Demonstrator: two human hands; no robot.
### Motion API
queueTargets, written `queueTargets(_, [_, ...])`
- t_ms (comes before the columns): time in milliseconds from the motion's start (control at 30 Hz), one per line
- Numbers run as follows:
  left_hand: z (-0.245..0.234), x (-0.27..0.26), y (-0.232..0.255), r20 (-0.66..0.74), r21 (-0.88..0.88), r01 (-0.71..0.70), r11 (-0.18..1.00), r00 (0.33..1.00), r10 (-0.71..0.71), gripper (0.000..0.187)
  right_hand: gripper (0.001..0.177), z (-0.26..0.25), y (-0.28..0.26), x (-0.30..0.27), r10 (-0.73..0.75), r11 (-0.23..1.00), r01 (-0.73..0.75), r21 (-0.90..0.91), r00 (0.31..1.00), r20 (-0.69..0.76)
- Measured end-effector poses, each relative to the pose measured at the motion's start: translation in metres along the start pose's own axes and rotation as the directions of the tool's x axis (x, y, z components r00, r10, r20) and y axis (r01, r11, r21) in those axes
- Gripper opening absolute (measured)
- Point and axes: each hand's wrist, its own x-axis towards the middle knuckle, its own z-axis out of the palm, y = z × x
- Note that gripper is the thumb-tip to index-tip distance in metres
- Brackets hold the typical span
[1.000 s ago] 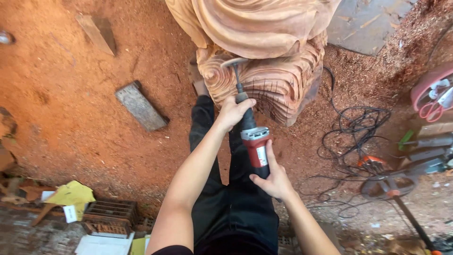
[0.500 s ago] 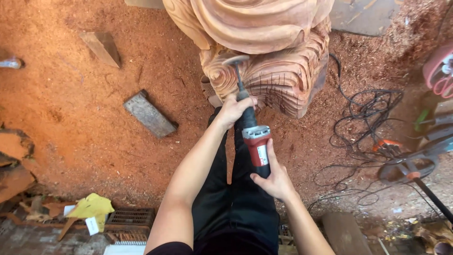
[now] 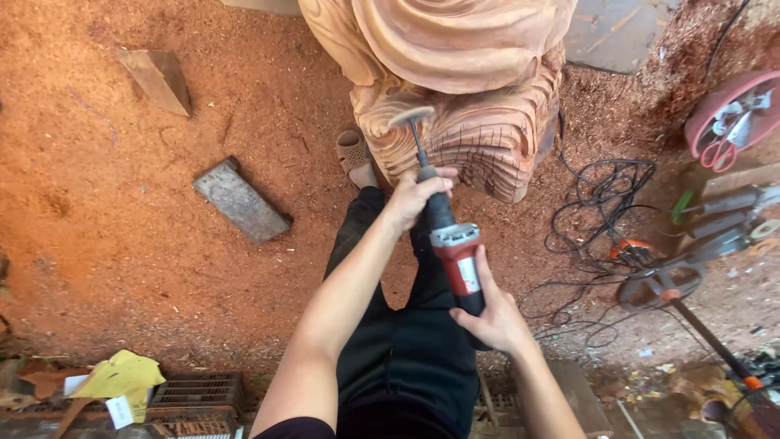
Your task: Sanding a large, intricate wooden sculpture using a handheld power sander.
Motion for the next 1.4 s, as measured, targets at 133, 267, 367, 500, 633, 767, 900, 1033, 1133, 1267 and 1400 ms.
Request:
queueTargets(133, [0.019,0.013,-0.013,-0.010,-0.053,0.008,0.999,1.000,-0.008,0.042,0.127,-0.037,-0.008,-0.003,0.009,0.997,-0.010,-0.075,1.000,-0.003])
queueTargets(267, [0.048,0.026,-0.005,-0.118,-0.134,-0.054,0.990,0.992,0.038,0.029,0.125,-0.094,-0.004,0.015,-0.087,0.967,0.083,-0.242,0.996,-0.006])
queueTargets(367, [0.064,0.026,0.000,-0.141,-0.263,-0.091,0.960,0.988,0.055,0.030,0.125,-0.148,-0.006,0.023,-0.152,0.907,0.159,-0.390,0.987,0.048])
queueTargets(500, [0.072,0.025,-0.025,-0.014,-0.503,-0.094,0.859,0.995,0.101,0.015,0.122,-0.205,-0.019,0.025,-0.123,0.705,0.264,-0.658,0.960,0.253])
queueTargets(633, [0.078,0.028,-0.037,-0.031,-0.609,-0.107,0.786,0.993,0.112,0.010,0.120,-0.221,-0.016,0.036,-0.131,0.650,0.301,-0.698,0.949,0.287])
queueTargets(767, [0.079,0.029,-0.032,-0.186,-0.442,-0.165,0.882,0.978,0.090,0.017,0.121,-0.216,-0.009,0.041,-0.234,0.653,0.393,-0.647,0.918,0.321])
queueTargets(900, [0.072,0.020,-0.046,-0.220,-0.453,-0.126,0.882,0.975,0.026,0.028,0.124,-0.199,0.005,0.043,-0.240,0.720,0.403,-0.564,0.908,0.343])
queueTargets(1033, [0.059,0.011,-0.051,-0.276,-0.450,-0.131,0.883,0.961,0.002,0.043,0.120,-0.175,0.006,0.041,-0.176,0.781,0.345,-0.521,0.921,0.347])
queueTargets(1133, [0.056,0.006,-0.046,-0.301,-0.361,-0.086,0.929,0.953,-0.029,0.057,0.120,-0.159,0.016,0.038,-0.211,0.788,0.355,-0.502,0.923,0.323])
queueTargets(1267, [0.059,0.007,-0.051,-0.262,-0.270,-0.079,0.960,0.965,0.006,0.071,0.123,-0.152,0.019,0.028,-0.067,0.852,0.193,-0.486,0.962,0.265])
queueTargets(1400, [0.056,0.006,-0.059,-0.251,-0.291,-0.115,0.950,0.967,0.040,0.072,0.123,-0.149,0.015,0.026,-0.063,0.838,0.199,-0.508,0.960,0.272])
